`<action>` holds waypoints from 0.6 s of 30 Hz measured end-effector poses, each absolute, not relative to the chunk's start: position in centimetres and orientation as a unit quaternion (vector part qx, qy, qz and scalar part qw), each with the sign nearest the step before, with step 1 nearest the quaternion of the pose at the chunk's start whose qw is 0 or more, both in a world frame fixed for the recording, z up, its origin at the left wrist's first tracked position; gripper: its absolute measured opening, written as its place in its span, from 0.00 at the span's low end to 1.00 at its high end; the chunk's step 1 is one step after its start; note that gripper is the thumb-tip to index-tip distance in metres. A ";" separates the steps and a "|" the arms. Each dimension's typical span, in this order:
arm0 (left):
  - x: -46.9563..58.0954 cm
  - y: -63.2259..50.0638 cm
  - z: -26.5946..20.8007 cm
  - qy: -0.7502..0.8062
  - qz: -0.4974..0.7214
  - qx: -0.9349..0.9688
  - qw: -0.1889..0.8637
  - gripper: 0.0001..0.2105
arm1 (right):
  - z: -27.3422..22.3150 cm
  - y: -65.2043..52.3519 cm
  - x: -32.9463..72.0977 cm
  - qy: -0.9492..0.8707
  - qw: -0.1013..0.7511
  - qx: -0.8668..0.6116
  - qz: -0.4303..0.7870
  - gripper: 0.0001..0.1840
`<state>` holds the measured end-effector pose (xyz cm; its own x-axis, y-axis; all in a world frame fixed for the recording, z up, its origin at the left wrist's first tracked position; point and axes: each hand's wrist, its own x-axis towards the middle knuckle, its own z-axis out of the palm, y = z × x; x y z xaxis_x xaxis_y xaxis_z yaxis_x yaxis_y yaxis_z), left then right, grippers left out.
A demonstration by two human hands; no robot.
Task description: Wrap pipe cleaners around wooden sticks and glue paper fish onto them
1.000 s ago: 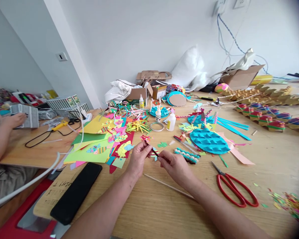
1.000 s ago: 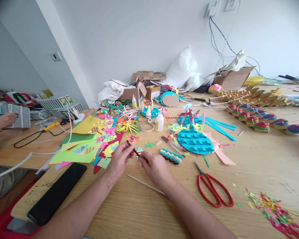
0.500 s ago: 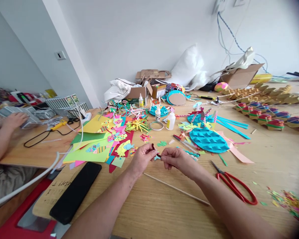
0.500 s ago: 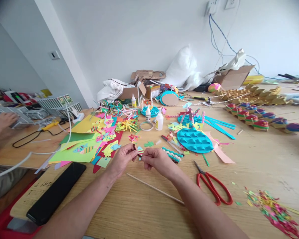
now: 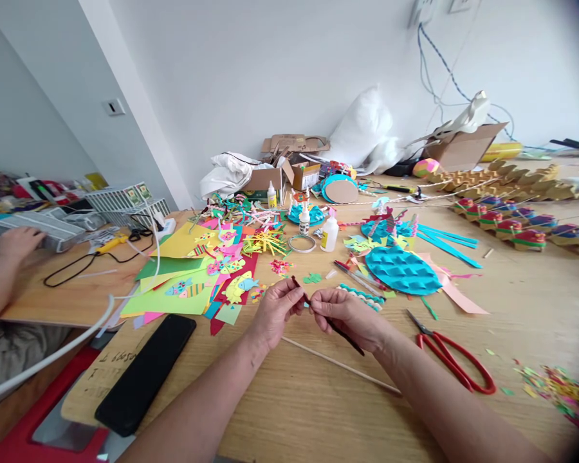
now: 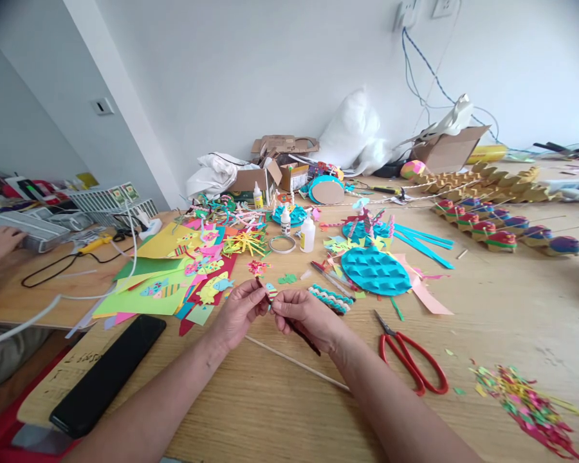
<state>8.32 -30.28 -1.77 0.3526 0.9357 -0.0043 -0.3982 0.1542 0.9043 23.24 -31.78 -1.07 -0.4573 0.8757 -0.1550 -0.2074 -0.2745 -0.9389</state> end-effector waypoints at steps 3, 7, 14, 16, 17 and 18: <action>8.4 -30.3 -1.6 0.298 0.477 0.424 0.710 0.10 | -1.1 -31.7 23.4 -0.448 0.371 -0.334 0.742 0.12; 8.5 -30.4 -1.6 0.276 0.492 0.410 0.717 0.09 | -1.2 -31.6 23.5 -0.434 0.381 -0.325 0.749 0.11; 8.4 -30.3 -1.5 0.289 0.511 0.477 0.654 0.07 | -1.1 -31.6 23.4 -0.425 0.398 -0.340 0.738 0.12; 8.5 -30.3 -1.5 0.308 0.513 0.483 0.639 0.08 | -1.1 -31.7 23.3 -0.426 0.399 -0.340 0.737 0.11; 8.5 -30.3 -1.5 0.315 0.514 0.484 0.634 0.08 | -1.2 -31.7 23.3 -0.426 0.400 -0.341 0.736 0.11; 8.5 -30.3 -1.5 0.320 0.516 0.483 0.631 0.08 | -1.2 -31.7 23.2 -0.424 0.401 -0.342 0.737 0.12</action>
